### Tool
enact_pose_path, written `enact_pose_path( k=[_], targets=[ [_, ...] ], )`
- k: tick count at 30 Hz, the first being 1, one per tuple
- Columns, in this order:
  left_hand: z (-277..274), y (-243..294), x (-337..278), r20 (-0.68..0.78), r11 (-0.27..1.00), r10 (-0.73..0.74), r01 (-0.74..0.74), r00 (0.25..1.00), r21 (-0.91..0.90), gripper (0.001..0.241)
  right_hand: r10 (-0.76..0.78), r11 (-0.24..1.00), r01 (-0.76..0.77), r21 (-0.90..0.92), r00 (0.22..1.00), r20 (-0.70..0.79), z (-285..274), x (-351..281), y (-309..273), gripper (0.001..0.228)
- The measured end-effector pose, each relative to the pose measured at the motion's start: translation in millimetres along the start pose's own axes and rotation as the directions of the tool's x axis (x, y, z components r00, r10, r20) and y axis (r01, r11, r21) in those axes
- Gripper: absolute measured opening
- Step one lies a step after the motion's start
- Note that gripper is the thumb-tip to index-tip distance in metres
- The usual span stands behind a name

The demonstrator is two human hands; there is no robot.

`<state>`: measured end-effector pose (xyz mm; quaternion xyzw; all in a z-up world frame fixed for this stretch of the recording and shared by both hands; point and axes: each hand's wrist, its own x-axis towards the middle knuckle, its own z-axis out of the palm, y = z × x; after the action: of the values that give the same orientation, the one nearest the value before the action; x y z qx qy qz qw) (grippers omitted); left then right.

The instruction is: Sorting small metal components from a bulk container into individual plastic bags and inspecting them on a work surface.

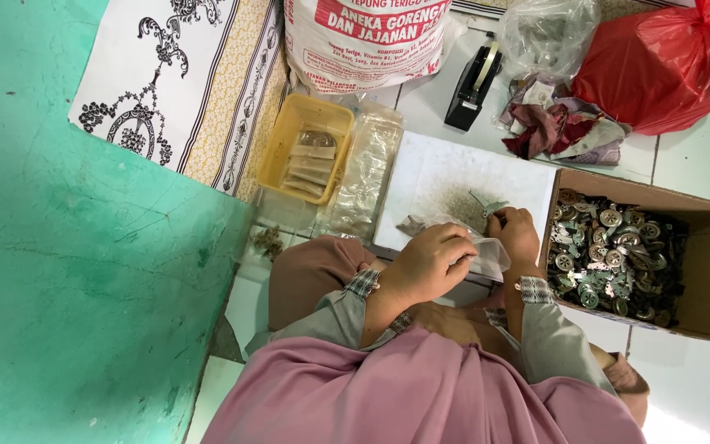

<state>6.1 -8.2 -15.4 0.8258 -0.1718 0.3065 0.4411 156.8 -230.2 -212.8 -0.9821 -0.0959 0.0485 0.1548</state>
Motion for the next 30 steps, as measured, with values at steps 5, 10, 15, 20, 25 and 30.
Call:
enact_pose_path(
  k=[5, 10, 15, 20, 25, 30],
  targets=[
    [-2.5, 3.0, -0.7, 0.006, 1.000, -0.022, 0.021, 1.000, 0.010, 0.003, 0.057, 0.997, -0.059, 0.046, 0.997, 0.054, 7.5, 9.1, 4.7, 0.024],
    [-3.4, 5.6, 0.0, -0.001, 1.000, -0.016, 0.016, 1.000, 0.002, 0.003, 0.145, 0.985, -0.156, 0.070, 0.979, 0.143, -11.3, 14.4, -12.5, 0.038],
    [-8.3, 9.0, 2.4, 0.001, 1.000, -0.013, 0.013, 1.000, 0.017, 0.003, 0.184, 0.978, -0.200, 0.053, 0.959, 0.213, -32.9, 13.7, -33.5, 0.049],
    [-14.3, 8.0, 4.2, 0.004, 1.000, -0.018, 0.018, 1.000, 0.010, 0.005, 0.194, 0.972, -0.217, 0.087, 0.957, 0.217, -21.7, 18.5, -19.0, 0.044],
    [-15.1, 9.7, 4.8, -0.005, 1.000, -0.001, 0.001, 1.000, -0.006, 0.005, 0.199, 0.959, -0.234, 0.158, 0.957, 0.209, -27.5, 13.5, -20.4, 0.037],
    [-18.5, 10.2, 6.1, 0.012, 1.000, 0.016, -0.016, 1.000, -0.002, 0.004, 0.174, 0.948, -0.220, 0.229, 0.963, 0.205, -26.6, 9.3, -17.5, 0.033]
  ],
)
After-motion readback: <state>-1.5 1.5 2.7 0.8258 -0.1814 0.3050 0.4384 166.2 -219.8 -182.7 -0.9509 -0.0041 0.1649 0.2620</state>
